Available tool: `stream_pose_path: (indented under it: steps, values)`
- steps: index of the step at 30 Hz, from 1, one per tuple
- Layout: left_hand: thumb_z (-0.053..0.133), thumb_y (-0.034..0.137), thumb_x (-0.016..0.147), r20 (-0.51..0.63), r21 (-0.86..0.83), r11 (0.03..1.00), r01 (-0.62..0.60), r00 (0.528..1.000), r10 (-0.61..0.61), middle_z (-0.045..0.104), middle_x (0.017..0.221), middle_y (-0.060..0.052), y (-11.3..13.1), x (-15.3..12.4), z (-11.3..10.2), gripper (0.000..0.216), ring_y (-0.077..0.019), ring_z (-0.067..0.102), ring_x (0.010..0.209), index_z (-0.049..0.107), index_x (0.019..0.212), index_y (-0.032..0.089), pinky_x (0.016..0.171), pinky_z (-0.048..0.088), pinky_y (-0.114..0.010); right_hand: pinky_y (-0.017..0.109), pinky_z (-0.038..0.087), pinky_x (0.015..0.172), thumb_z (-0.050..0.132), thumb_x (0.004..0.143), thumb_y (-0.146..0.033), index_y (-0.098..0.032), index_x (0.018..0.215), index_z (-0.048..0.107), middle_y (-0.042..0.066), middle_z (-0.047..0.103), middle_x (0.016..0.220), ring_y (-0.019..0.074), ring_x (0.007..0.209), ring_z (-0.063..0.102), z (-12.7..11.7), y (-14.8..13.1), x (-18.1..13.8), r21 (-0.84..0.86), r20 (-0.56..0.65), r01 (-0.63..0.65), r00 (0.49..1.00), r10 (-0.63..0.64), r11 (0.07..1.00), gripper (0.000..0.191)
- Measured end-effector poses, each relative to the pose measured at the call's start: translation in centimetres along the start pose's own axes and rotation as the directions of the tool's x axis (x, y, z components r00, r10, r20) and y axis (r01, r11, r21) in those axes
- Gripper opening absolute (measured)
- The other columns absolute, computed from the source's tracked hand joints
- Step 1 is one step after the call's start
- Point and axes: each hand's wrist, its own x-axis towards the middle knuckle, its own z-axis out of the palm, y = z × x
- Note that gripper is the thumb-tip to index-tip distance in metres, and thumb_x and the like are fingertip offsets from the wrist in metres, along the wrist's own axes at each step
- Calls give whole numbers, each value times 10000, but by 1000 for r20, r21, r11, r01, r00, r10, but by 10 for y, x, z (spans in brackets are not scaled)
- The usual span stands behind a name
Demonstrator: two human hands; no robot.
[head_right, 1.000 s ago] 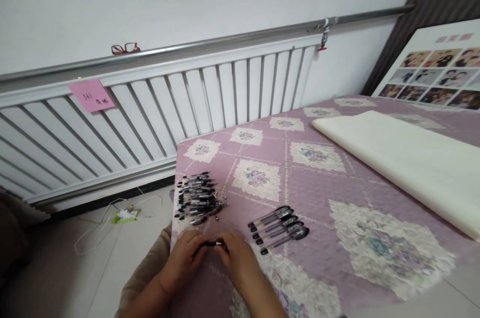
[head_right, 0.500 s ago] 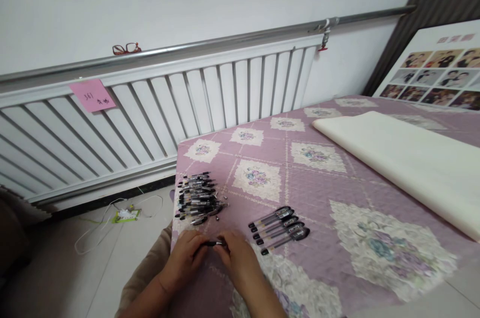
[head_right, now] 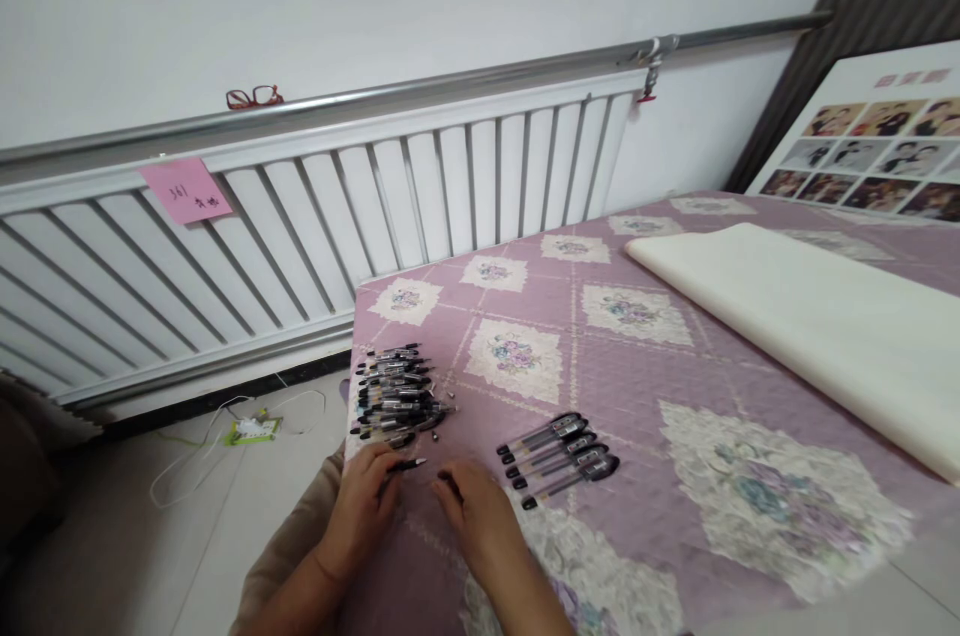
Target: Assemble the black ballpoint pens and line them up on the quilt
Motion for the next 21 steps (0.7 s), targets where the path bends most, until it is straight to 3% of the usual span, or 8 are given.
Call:
stream_pose_path:
  steps: [6,13,21]
  values:
    - [459,118,800,-87,-53,994,96,991,-101,544,1068,-87,-8,4,6,279,-215,538,1007,577,1039,203,871,472,-404,302,432,725,452,868,-313,-198,888,625,51,666,859,197,812,598,2,3,-1,-35,14,7,1000,-6,999,208]
    - [479,104,771,-3,66,984,166,986,-166,526,1155,-84,-8,5,12,412,-237,497,1091,528,1164,217,925,432,-431,301,432,731,453,862,-292,-189,895,628,54,662,860,195,813,593,3,4,-2,-53,14,16,1000,-16,998,205]
    - [488,89,750,108,76,984,161,980,-168,592,998,-64,-6,8,8,381,-233,540,980,556,1105,211,857,441,-402,298,436,737,455,853,-269,-191,876,629,52,662,854,194,811,595,0,1,-1,-67,12,18,1000,-17,998,192]
